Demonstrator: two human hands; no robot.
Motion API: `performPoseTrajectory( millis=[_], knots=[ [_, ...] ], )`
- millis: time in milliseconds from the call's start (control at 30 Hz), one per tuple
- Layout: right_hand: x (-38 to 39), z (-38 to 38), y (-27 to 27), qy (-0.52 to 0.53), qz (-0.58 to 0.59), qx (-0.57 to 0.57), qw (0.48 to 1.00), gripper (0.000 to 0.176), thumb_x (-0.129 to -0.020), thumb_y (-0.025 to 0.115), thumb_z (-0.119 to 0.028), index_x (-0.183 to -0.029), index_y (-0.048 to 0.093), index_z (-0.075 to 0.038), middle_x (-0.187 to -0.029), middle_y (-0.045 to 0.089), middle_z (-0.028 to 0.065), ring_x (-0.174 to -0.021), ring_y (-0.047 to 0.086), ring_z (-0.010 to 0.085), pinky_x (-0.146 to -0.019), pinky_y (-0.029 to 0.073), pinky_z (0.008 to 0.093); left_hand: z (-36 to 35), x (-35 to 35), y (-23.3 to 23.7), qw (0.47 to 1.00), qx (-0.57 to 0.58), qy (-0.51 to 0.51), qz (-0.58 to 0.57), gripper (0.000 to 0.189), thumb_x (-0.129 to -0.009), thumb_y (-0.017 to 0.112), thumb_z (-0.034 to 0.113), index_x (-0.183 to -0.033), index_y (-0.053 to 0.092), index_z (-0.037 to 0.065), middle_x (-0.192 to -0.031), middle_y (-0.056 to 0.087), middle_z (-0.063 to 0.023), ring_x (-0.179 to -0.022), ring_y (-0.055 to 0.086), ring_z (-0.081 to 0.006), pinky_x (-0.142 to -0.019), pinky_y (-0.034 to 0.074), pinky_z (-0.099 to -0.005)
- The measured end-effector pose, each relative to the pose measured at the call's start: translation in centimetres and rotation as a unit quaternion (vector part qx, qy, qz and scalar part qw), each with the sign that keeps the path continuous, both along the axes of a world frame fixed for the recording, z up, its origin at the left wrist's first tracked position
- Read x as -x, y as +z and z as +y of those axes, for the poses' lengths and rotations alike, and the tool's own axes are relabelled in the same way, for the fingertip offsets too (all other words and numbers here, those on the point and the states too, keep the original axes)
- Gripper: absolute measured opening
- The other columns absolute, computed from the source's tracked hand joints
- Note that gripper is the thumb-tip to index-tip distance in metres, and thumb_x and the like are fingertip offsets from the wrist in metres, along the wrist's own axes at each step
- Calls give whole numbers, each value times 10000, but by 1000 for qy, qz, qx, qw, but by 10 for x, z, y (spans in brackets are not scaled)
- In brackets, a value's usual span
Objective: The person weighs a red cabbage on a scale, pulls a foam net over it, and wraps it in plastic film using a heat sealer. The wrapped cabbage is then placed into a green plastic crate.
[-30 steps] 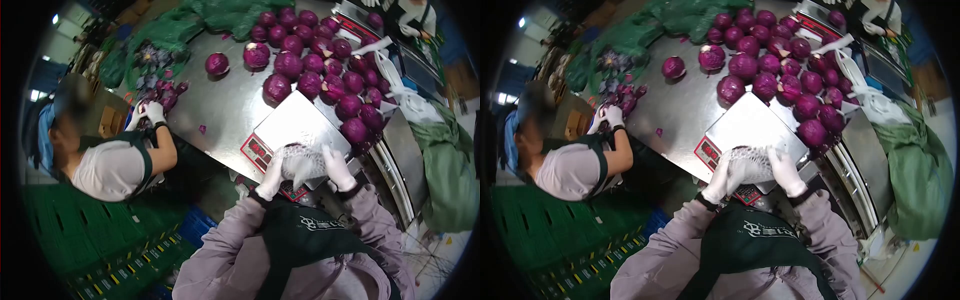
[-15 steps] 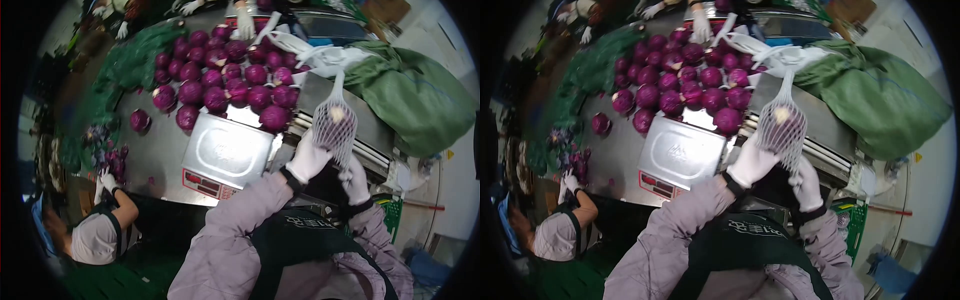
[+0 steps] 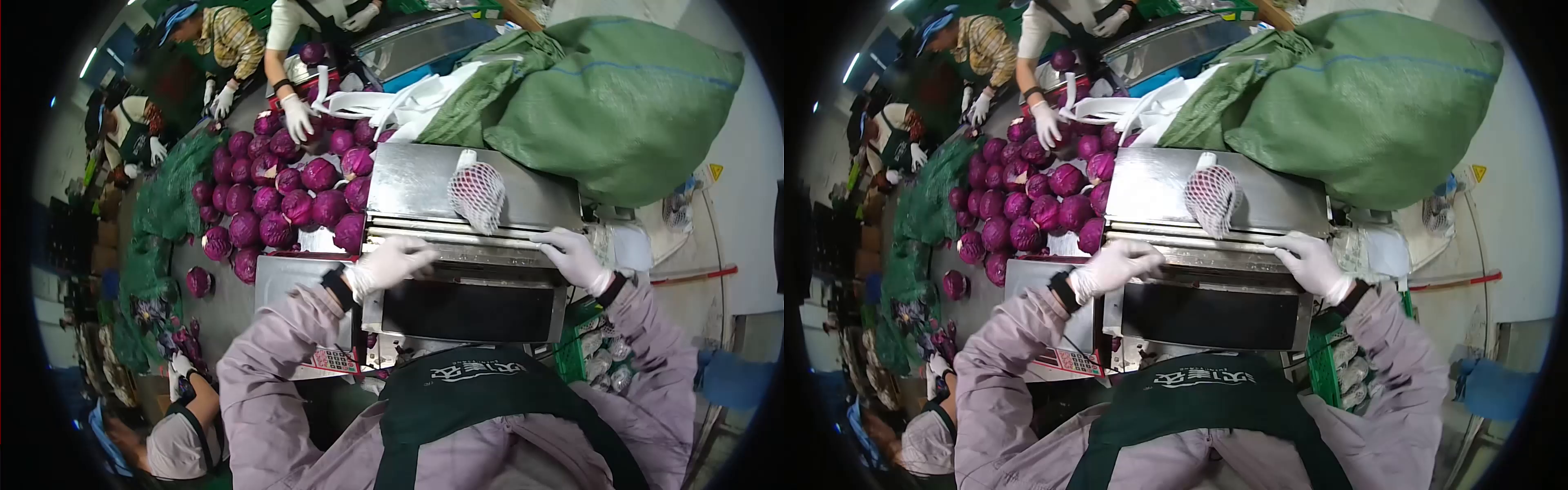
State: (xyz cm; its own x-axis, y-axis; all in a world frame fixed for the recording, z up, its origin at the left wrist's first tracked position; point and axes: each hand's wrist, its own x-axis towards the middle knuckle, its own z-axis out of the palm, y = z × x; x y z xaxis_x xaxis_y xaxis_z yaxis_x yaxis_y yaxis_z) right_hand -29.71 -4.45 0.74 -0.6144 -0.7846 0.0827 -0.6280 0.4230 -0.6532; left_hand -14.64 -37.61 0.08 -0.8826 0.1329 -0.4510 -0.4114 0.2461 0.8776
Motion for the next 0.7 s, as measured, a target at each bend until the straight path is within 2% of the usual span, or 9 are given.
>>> performPoseTrajectory(
  millis=[33, 100, 200, 367, 433, 500, 533, 633, 700],
  knots=[
    [9, 3, -2, 66, 90, -15, 994, 254, -824, 604, -62, -1050, 690, -135, -923, 659, 59, -873, 609, 237, -769, 484, 337, -14, 4, -8, 933, 300, -87, 181, 235, -883, 602, 249, -1082, 673, 146, -930, 693, -48, -778, 662, -240, -758, 525, -349],
    [27, -6, -11, 202, 173, -90, 960, 383, -721, 600, -17, -1059, 684, -175, -1032, 621, 16, -930, 562, 248, -789, 463, 370, -35, 24, -14, 776, 480, -269, 308, 339, -821, 596, 199, -1156, 638, 223, -1099, 637, -22, -951, 615, -248, -858, 490, -380],
    [36, -28, -42, 245, 241, -100, 934, 333, -725, 607, -44, -1020, 691, -174, -1052, 616, 12, -950, 558, 253, -793, 463, 375, -29, 47, -46, 674, 488, -357, 425, 501, -762, 582, 223, -1254, 561, 315, -1283, 506, 2, -1143, 499, -163, -896, 436, -384],
    [34, -24, -62, 200, 130, 8, 971, 134, -806, 591, -132, -909, 676, -112, -924, 623, 87, -899, 574, 315, -765, 462, 416, -4, 62, -71, 783, 327, -287, 445, 183, -820, 561, 167, -973, 642, 108, -1047, 634, -49, -1023, 584, -253, -827, 478, -387],
    [14, -15, -39, 195, 52, -138, 970, 96, -831, 592, -159, -810, 619, -70, -817, 620, 119, -819, 603, 331, -732, 473, 423, 4, 44, -55, 846, 352, -251, 313, 114, -856, 548, 136, -887, 605, 43, -809, 646, -154, -807, 635, -347, -748, 499, -437],
    [-8, -7, 0, 383, -193, -140, 892, 125, -872, 556, -169, -842, 596, -54, -794, 622, 98, -723, 637, 248, -691, 501, 370, 9, 42, 5, 877, 362, -286, 138, 106, -857, 538, 116, -870, 590, 26, -805, 644, -172, -796, 629, -356, -731, 504, -429],
    [-18, -8, 26, 361, -488, -157, 779, 127, -891, 546, -160, -848, 567, -42, -785, 615, 45, -732, 634, 165, -721, 501, 320, 9, 48, 37, 892, 302, -305, 139, 101, -860, 532, 109, -872, 579, 20, -778, 637, -162, -763, 632, -329, -707, 505, -406],
    [17, -32, 104, 245, -588, 80, 767, 153, -896, 506, -118, -1004, 574, -34, -892, 598, 40, -852, 601, 152, -810, 478, 287, -5, 83, 73, 969, -46, -236, 62, 61, -865, 522, 84, -866, 556, 34, -756, 609, -31, -717, 566, -118, -681, 474, -281],
    [59, -30, 94, -7, -312, 130, 941, 220, -888, 544, -133, -1077, 575, -25, -1012, 593, 83, -968, 584, 188, -874, 461, 299, -19, 104, 56, 969, -220, -117, -10, 76, -875, 499, 79, -868, 563, 38, -788, 614, -33, -718, 548, -104, -684, 458, -261]
  ],
)
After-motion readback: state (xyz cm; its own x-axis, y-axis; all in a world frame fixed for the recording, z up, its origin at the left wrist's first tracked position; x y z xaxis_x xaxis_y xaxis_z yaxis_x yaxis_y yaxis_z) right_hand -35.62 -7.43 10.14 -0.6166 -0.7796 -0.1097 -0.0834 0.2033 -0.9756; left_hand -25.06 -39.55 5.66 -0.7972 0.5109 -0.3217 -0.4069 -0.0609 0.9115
